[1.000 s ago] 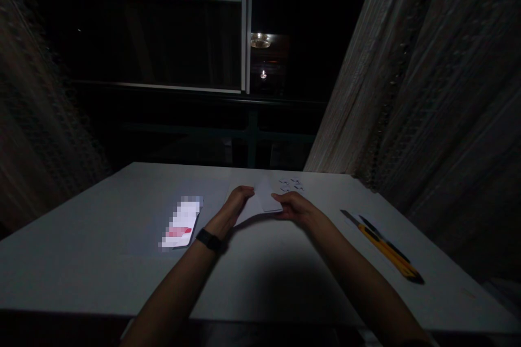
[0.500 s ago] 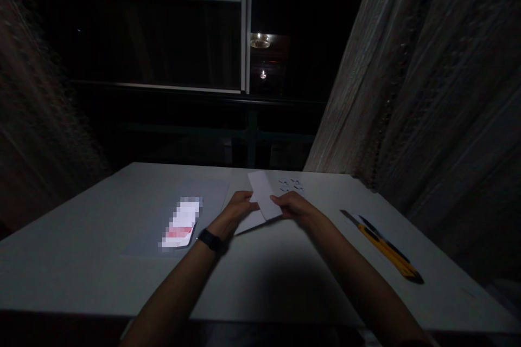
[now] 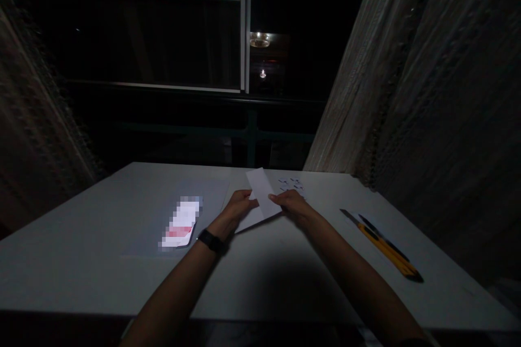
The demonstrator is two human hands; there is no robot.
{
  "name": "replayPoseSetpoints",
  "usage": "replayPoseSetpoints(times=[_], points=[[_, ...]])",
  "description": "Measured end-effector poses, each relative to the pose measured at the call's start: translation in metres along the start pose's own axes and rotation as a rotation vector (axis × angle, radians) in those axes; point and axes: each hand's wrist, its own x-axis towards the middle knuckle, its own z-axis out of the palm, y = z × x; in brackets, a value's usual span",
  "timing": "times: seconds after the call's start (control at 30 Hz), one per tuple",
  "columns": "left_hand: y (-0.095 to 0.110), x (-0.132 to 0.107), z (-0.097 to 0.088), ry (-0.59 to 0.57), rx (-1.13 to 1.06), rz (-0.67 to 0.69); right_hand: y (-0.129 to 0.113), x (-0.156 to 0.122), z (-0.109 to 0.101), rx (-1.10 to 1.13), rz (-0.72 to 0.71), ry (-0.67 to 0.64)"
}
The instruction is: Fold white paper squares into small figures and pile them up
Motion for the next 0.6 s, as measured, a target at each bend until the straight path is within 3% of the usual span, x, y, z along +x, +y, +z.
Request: replayPoseSetpoints(times=[0.2,0.3,0.4,0.47,0.6], points=[[0.006,0.000,-0.001,0.074,-0.144,-0.027,0.001,0.000,0.001,-0.036,-0.072,0.065],[0.005,-0.002,-0.001,0.017,-0.095,0.000,0.003,0.001,0.002,-0.036,-0.072,0.055],[0.003,-0.002,0.000,0.049,-0.042,0.008,0.001,-0.001,0.002,-0.053,-0.078,0.051],[0.002,-0.002,-0.001,0.077,-0.025,-0.002,-0.002,-0.004,0.001,-0.012,-0.056,0.001],[0.003,-0.001,-0.003,0.069,-0.021,-0.030,-0.009,-0.010,-0.003,0.204,0.112,-0.228]])
